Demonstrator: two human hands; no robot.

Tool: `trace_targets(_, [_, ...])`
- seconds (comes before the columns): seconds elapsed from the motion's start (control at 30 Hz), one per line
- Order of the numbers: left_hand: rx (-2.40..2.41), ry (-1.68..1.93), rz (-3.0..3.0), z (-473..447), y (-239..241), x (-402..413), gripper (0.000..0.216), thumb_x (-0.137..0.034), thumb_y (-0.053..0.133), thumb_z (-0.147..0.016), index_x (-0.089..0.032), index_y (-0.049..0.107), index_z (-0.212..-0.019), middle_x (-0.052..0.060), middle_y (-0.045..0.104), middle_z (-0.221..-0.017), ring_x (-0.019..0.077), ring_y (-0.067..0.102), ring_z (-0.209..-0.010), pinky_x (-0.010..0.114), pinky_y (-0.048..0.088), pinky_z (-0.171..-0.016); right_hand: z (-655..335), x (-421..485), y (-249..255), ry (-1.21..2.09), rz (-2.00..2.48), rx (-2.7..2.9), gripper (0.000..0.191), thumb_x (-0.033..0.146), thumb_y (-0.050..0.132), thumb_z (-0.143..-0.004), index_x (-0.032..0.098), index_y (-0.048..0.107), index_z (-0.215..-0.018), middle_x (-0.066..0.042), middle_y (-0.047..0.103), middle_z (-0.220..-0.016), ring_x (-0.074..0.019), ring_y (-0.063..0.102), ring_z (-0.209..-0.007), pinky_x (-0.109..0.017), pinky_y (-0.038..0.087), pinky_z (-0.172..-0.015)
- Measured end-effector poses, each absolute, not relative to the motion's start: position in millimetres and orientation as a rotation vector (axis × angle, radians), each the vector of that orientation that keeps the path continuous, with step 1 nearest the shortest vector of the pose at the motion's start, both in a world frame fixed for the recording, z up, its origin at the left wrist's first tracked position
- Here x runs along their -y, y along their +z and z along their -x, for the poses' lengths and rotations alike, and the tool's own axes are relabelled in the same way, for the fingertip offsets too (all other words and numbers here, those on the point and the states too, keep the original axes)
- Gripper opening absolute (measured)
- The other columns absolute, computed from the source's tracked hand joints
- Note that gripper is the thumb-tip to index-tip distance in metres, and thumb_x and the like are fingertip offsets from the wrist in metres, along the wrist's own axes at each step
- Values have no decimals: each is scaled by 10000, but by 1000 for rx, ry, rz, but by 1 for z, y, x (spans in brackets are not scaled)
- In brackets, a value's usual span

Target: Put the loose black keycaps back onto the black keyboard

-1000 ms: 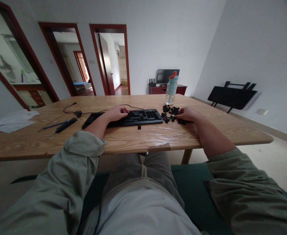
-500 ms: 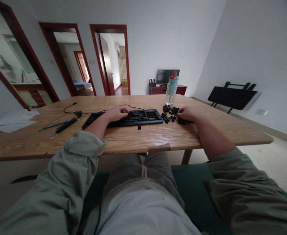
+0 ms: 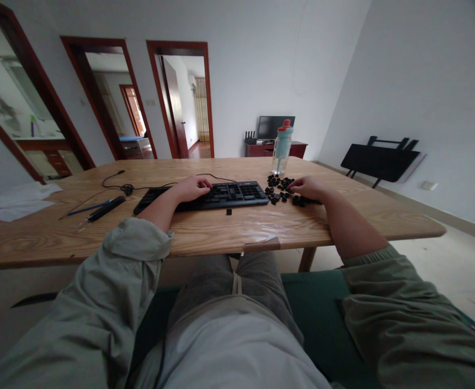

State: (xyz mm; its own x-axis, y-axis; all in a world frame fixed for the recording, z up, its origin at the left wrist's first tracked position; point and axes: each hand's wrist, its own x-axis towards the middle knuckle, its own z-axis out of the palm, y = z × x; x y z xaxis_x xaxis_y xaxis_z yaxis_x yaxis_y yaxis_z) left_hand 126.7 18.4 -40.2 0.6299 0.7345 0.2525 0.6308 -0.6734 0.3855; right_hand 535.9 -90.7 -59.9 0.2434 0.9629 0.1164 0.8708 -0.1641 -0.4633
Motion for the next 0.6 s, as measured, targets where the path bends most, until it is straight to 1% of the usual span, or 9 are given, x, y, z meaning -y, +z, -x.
trace_targets(0.17, [-1098,578,-2587,-126,-42,-22,360,-407,584,-778,-183,707,-1031,54,740,-966,210,666,-870,304,511,-781,-533,92,-59,241,2079,1690,222,186,647,-844,183,781,-1021,-60,767,-918,-160,650,-730,-220,456,-628])
trace_targets(0.4, [-1115,568,-2594,-127,-42,-22,382,-403,576,-782,-163,712,-1047,64,740,-966,208,666,-853,299,511,-762,-535,90,-62,200,2143,1702,175,214,654,-831,163,779,-943,-49,741,-777,-145,614,-635,-224,416,-564])
trace_targets(0.6, [-1139,567,-2592,-127,-41,-19,356,-396,583,-780,-179,712,-1031,54,741,-965,203,666,-851,297,509,-777,-533,90,-63,267,2133,1731,192,241,632,-852,167,772,-962,-44,744,-792,-126,597,-588,-220,383,-500])
